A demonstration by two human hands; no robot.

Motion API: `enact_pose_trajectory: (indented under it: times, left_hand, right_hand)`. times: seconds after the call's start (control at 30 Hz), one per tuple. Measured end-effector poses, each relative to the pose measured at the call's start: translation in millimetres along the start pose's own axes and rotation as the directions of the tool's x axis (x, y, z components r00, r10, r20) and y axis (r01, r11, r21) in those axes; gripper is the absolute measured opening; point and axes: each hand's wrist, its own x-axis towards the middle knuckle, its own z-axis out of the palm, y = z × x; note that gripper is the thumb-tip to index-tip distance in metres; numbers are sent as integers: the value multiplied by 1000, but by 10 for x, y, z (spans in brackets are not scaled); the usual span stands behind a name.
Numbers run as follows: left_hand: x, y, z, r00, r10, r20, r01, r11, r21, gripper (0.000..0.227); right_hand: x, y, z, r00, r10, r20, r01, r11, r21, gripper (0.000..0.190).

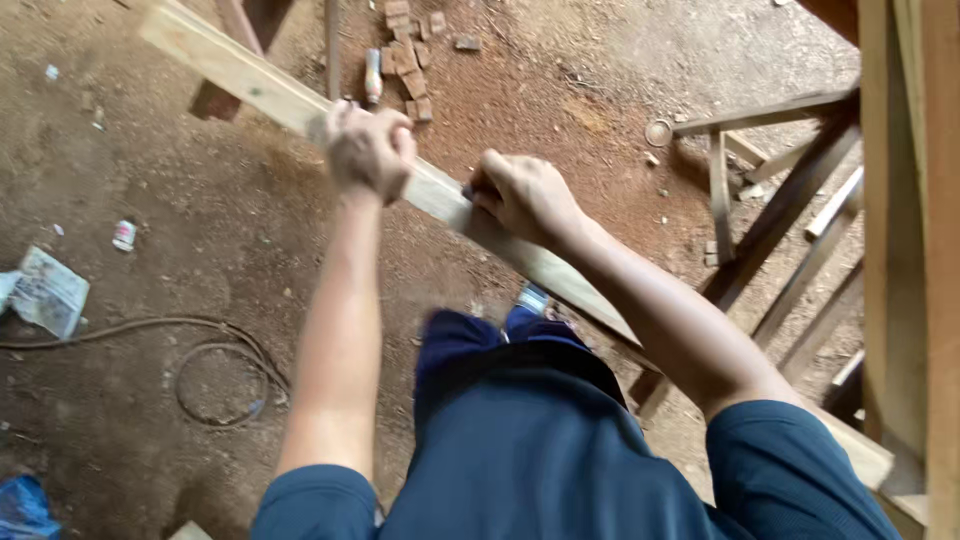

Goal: The person sands a long wooden plank by hand using a piece of sandpaper, moving along its entire length and edges.

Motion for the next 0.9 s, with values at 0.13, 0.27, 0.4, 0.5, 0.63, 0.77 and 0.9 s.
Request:
enact_pose_trajectory:
  times: [0.13,0.27,0.4,0.5,0.63,0.77,0.9]
  left_hand:
    - [-12,16,-57,998,-53,25,53,998,15,22]
    - [-2,255,-238,999,20,45,-23,997,77,23]
    - [-206,810,-196,952,302,44,-305,947,98,25]
    - [-401,1144,89,934,348,82,-352,936,26,28]
    - [-415,1067,277,969,155,195,-149,988,-45,33]
    - [-501,1052,333,968,126,215,-111,991,-80,29]
    - [-431,1152,199,968,112,225,-94,991,-90,27]
  right_hand:
    - [-619,135,-497,963,163,215,-144,984,-102,25]
    - [-1155,42,-834,954,250,165,-248,968,-33,23]
    - [-1146,86,-800,983,179,37,-179,984,-13,25]
    - [-868,118,-502,960,274,58,-273,962,-21,23]
    - [-422,74,-181,991,116,-70,-114,993,42,22]
    - [-593,141,-278,993,111,33,-114,990,89,23]
    - [-1195,299,-905,942,149,302,-167,985,37,32]
